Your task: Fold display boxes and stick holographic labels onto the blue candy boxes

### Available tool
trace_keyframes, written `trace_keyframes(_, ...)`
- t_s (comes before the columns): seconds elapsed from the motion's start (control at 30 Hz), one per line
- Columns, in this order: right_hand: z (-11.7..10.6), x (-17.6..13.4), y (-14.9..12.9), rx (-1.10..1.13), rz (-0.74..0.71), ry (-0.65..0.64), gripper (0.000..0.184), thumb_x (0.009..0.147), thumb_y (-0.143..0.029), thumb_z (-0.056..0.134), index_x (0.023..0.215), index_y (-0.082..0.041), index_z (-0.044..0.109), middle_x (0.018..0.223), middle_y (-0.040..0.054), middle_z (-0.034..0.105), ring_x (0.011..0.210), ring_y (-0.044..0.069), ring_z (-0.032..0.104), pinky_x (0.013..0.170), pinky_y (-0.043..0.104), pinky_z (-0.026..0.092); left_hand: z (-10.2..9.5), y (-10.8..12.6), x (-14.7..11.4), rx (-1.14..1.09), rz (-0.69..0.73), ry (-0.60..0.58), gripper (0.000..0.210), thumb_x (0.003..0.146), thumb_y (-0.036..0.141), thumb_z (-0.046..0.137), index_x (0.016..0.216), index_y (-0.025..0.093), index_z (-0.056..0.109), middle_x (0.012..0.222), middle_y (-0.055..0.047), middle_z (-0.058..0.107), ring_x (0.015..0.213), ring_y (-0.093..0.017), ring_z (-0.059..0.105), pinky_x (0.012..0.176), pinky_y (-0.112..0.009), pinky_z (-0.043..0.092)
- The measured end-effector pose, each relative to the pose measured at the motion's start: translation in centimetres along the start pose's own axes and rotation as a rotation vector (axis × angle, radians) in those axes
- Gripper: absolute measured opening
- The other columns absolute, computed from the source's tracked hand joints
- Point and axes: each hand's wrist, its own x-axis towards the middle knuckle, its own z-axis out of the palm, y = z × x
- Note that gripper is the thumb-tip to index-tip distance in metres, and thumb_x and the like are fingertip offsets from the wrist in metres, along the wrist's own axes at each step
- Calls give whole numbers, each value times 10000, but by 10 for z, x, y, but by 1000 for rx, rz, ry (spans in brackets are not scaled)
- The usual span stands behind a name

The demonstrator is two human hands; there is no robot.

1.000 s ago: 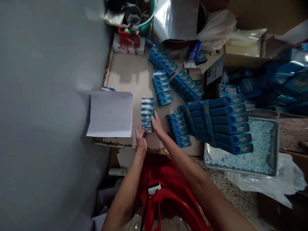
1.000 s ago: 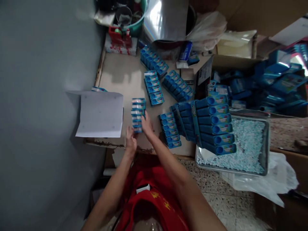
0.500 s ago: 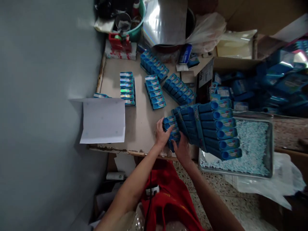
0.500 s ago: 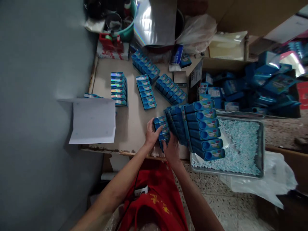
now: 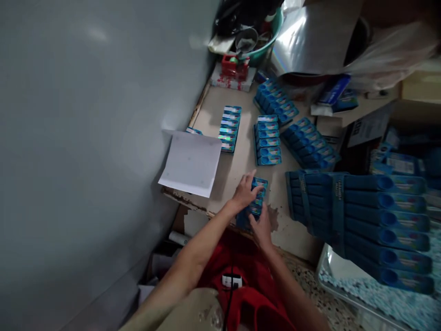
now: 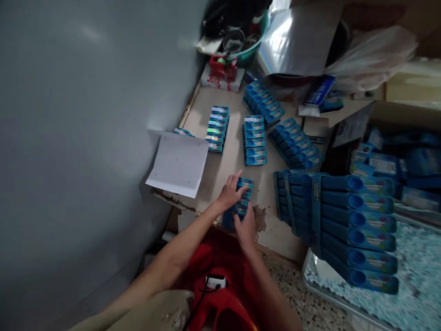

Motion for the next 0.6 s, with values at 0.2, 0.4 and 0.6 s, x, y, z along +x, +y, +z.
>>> trace_keyframes(0.2, -31, 14, -42, -17, -51, -19, 625, 827, -621, 633, 1299, -213, 677, 1324, 168, 661, 1257, 355, 587, 1101, 541, 446, -202, 17, 36, 517, 142, 307, 322, 1010, 296, 656, 1321, 218, 687, 1310, -131, 692, 1246, -315, 616, 1096, -471, 480)
trace_keyframes(0.4, -47, 63, -149, 359, -179, 67, 422, 968, -578, 584, 1127, -210, 716, 1039, 95, 749, 949, 253, 687, 879, 406, 546, -323, -30, 107, 1018, -8, -52, 127, 996, 84, 579, 990, 115, 702, 998, -90, 680, 1021, -225, 580, 961, -413, 476)
trace_keyframes(0.6, 17, 163, -264, -94, -675, -185, 431, 987, -488, 616, 1322, -229, 700, 1250, 147, 729, 1235, 328, 605, 1037, 474, 475, -287, -69, 23, 1064, 260, 46, 282, 1003, 109, 495, 892, 193, 741, 927, -144, 691, 948, -279, 585, 736, -386, 420)
